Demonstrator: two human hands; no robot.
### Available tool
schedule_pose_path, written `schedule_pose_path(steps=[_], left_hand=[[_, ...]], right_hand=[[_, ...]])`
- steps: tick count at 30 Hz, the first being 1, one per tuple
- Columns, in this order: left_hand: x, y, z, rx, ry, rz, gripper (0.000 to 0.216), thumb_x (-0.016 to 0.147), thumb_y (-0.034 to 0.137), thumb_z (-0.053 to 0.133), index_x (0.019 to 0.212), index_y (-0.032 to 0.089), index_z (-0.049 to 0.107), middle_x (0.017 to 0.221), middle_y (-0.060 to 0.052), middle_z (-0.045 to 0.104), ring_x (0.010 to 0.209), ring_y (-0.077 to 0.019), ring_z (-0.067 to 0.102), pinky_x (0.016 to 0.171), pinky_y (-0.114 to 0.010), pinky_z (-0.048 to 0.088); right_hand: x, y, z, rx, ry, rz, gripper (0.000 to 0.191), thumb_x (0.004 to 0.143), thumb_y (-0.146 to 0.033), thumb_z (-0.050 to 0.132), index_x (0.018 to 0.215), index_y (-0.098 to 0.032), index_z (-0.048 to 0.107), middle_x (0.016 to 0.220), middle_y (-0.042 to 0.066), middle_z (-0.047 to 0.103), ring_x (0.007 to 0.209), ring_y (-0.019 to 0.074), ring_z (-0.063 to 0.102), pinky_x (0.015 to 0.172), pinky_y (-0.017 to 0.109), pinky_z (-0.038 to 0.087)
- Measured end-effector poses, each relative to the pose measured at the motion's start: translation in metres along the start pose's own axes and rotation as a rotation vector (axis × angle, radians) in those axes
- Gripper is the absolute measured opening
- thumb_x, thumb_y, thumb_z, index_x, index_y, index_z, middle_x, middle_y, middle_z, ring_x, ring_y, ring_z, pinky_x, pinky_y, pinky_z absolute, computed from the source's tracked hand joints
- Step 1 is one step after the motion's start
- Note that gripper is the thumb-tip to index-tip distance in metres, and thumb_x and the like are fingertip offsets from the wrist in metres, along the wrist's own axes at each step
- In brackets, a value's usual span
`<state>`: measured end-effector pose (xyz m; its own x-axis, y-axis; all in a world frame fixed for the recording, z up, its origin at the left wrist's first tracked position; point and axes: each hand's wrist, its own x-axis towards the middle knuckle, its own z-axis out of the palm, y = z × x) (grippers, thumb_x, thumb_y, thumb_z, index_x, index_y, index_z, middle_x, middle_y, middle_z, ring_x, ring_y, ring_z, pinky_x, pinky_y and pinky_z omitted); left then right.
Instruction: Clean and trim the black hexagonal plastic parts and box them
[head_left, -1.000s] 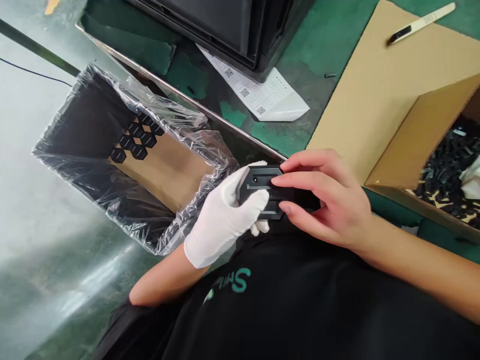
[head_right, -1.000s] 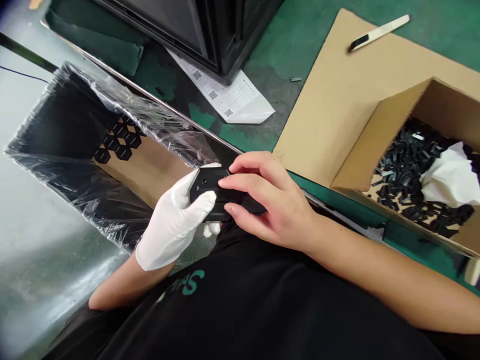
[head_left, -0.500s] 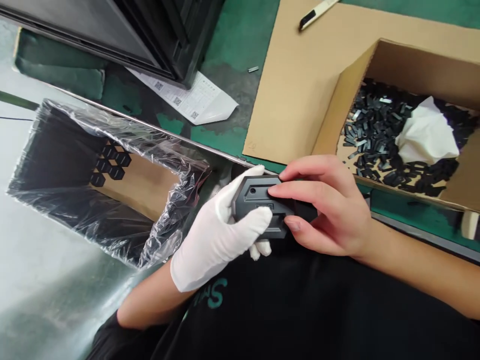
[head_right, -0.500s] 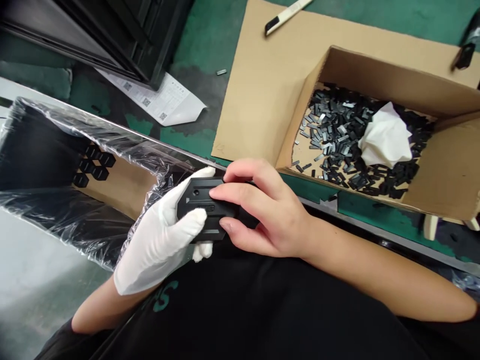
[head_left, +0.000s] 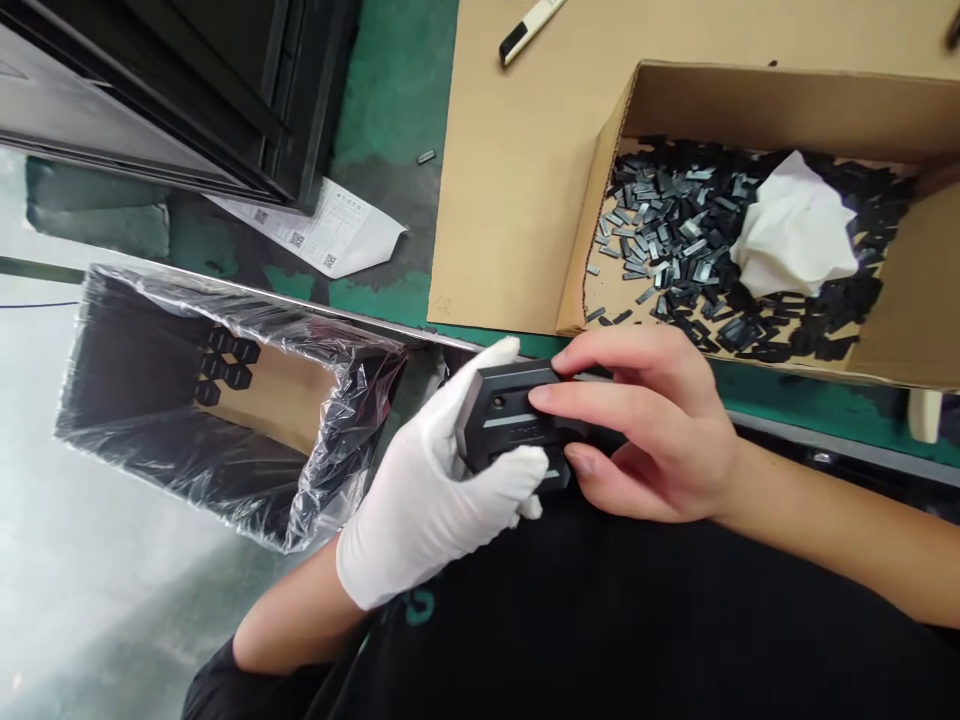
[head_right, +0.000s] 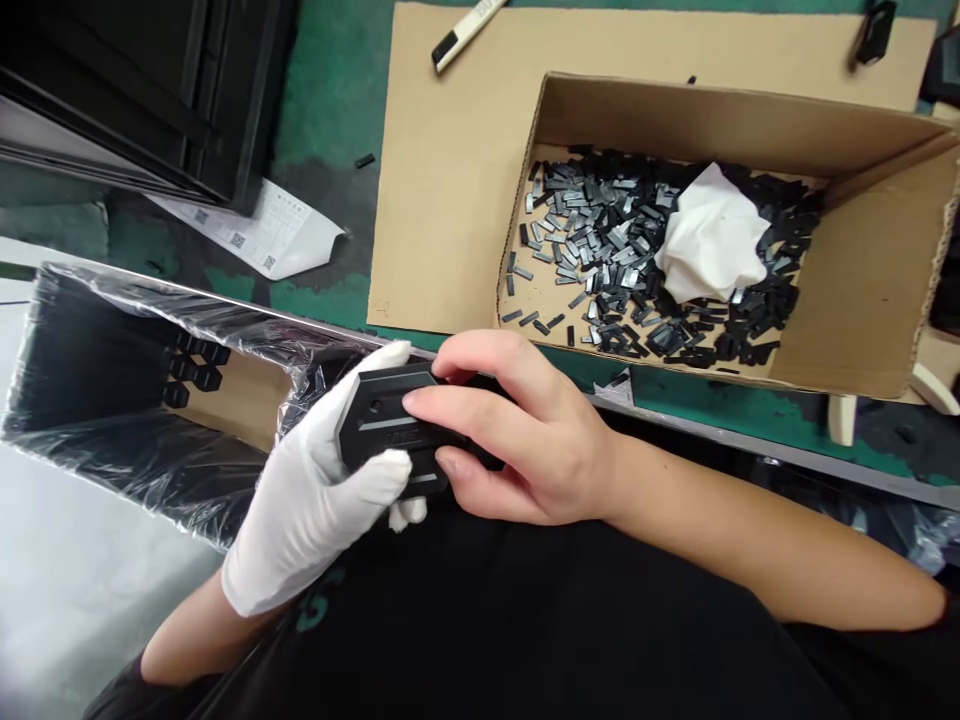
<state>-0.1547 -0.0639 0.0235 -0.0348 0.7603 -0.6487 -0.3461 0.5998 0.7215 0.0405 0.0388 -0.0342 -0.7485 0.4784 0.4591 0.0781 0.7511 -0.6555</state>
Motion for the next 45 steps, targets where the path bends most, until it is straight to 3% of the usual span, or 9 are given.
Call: schedule_pose_path(steps=[4, 8, 13, 17, 19, 23, 26, 34, 45], left_hand=[[0.004, 0.001, 0.006, 0.09, -0.024, 0.028, 0.072, 0.089, 0.039, 0.088, 0.154, 0.028, 0.06, 0.133, -0.011, 0.078, 0.062, -0.0124, 0.073, 0.056, -0.025, 0.063], [0.01, 0.003, 0.015, 0.265, 0.12, 0.152, 0.06, 0.079, 0.03, 0.095, 0.136, 0.028, 0.076, 0.142, -0.008, 0.076, 0.113, -0.0295, 0.079, 0.084, -0.031, 0.07], [0.014, 0.004, 0.028, 0.186, 0.121, 0.085, 0.062, 0.085, 0.026, 0.09, 0.143, 0.029, 0.07, 0.133, -0.005, 0.08, 0.07, -0.0162, 0.078, 0.064, -0.03, 0.069], [0.018, 0.006, 0.036, 0.297, 0.161, 0.258, 0.054, 0.081, 0.014, 0.091, 0.131, 0.024, 0.073, 0.138, -0.002, 0.08, 0.128, -0.0255, 0.076, 0.117, -0.036, 0.062], [0.02, 0.007, 0.038, 0.324, 0.149, 0.271, 0.055, 0.082, 0.014, 0.09, 0.134, 0.025, 0.072, 0.139, -0.002, 0.079, 0.134, -0.026, 0.073, 0.123, -0.037, 0.058], [0.02, 0.007, 0.039, 0.276, 0.13, 0.147, 0.062, 0.085, 0.021, 0.09, 0.143, 0.03, 0.067, 0.133, -0.002, 0.08, 0.094, -0.0202, 0.083, 0.092, -0.033, 0.071], [0.018, 0.007, 0.039, 0.18, 0.091, 0.029, 0.074, 0.083, 0.024, 0.093, 0.149, 0.031, 0.061, 0.124, -0.004, 0.081, 0.062, -0.0131, 0.074, 0.066, -0.029, 0.069], [0.016, 0.005, 0.026, -0.072, -0.115, -0.106, 0.085, 0.087, 0.037, 0.092, 0.16, 0.027, 0.049, 0.083, 0.003, 0.076, 0.054, -0.0081, 0.066, 0.052, -0.015, 0.056], [0.008, -0.008, -0.016, -0.119, -0.187, -0.127, 0.104, 0.082, 0.059, 0.091, 0.166, 0.024, 0.041, 0.071, -0.001, 0.075, 0.051, -0.0161, 0.064, 0.049, -0.025, 0.051]], right_hand=[[-0.008, 0.004, -0.002, -0.004, 0.014, -0.005, 0.039, 0.103, -0.03, 0.06, 0.142, -0.027, 0.065, 0.124, 0.01, 0.064, 0.115, 0.0263, 0.069, 0.1, 0.039, 0.067], [-0.012, 0.009, 0.002, -0.051, 0.093, -0.056, 0.044, 0.107, -0.032, 0.052, 0.146, -0.018, 0.067, 0.122, 0.014, 0.064, 0.111, 0.0272, 0.07, 0.1, 0.041, 0.067], [-0.016, 0.009, -0.001, -0.064, 0.048, -0.006, 0.037, 0.106, -0.027, 0.059, 0.141, -0.02, 0.07, 0.129, 0.015, 0.068, 0.119, 0.0297, 0.071, 0.098, 0.044, 0.068], [-0.016, 0.008, -0.004, -0.046, 0.115, 0.039, 0.029, 0.109, -0.03, 0.055, 0.132, -0.02, 0.068, 0.126, 0.014, 0.068, 0.118, 0.0263, 0.071, 0.093, 0.041, 0.069], [-0.015, 0.009, -0.004, -0.059, 0.141, 0.055, 0.023, 0.108, -0.032, 0.056, 0.126, -0.023, 0.066, 0.123, 0.012, 0.07, 0.113, 0.0258, 0.072, 0.091, 0.043, 0.069], [-0.016, 0.009, -0.004, -0.013, 0.192, 0.095, 0.019, 0.104, -0.033, 0.063, 0.121, -0.025, 0.062, 0.119, 0.012, 0.072, 0.11, 0.0268, 0.072, 0.093, 0.044, 0.068], [-0.017, 0.008, -0.006, 0.012, 0.195, 0.117, 0.02, 0.101, -0.031, 0.067, 0.12, -0.027, 0.062, 0.118, 0.012, 0.073, 0.109, 0.0296, 0.072, 0.093, 0.049, 0.068], [-0.014, 0.001, -0.002, 0.026, 0.166, 0.17, 0.02, 0.104, -0.039, 0.064, 0.123, -0.032, 0.06, 0.119, 0.008, 0.069, 0.112, 0.029, 0.071, 0.099, 0.048, 0.067], [0.009, -0.005, 0.034, 0.159, 0.152, 0.157, 0.029, 0.112, -0.05, 0.049, 0.124, -0.026, 0.06, 0.114, 0.01, 0.066, 0.109, 0.0257, 0.069, 0.096, 0.043, 0.066]])
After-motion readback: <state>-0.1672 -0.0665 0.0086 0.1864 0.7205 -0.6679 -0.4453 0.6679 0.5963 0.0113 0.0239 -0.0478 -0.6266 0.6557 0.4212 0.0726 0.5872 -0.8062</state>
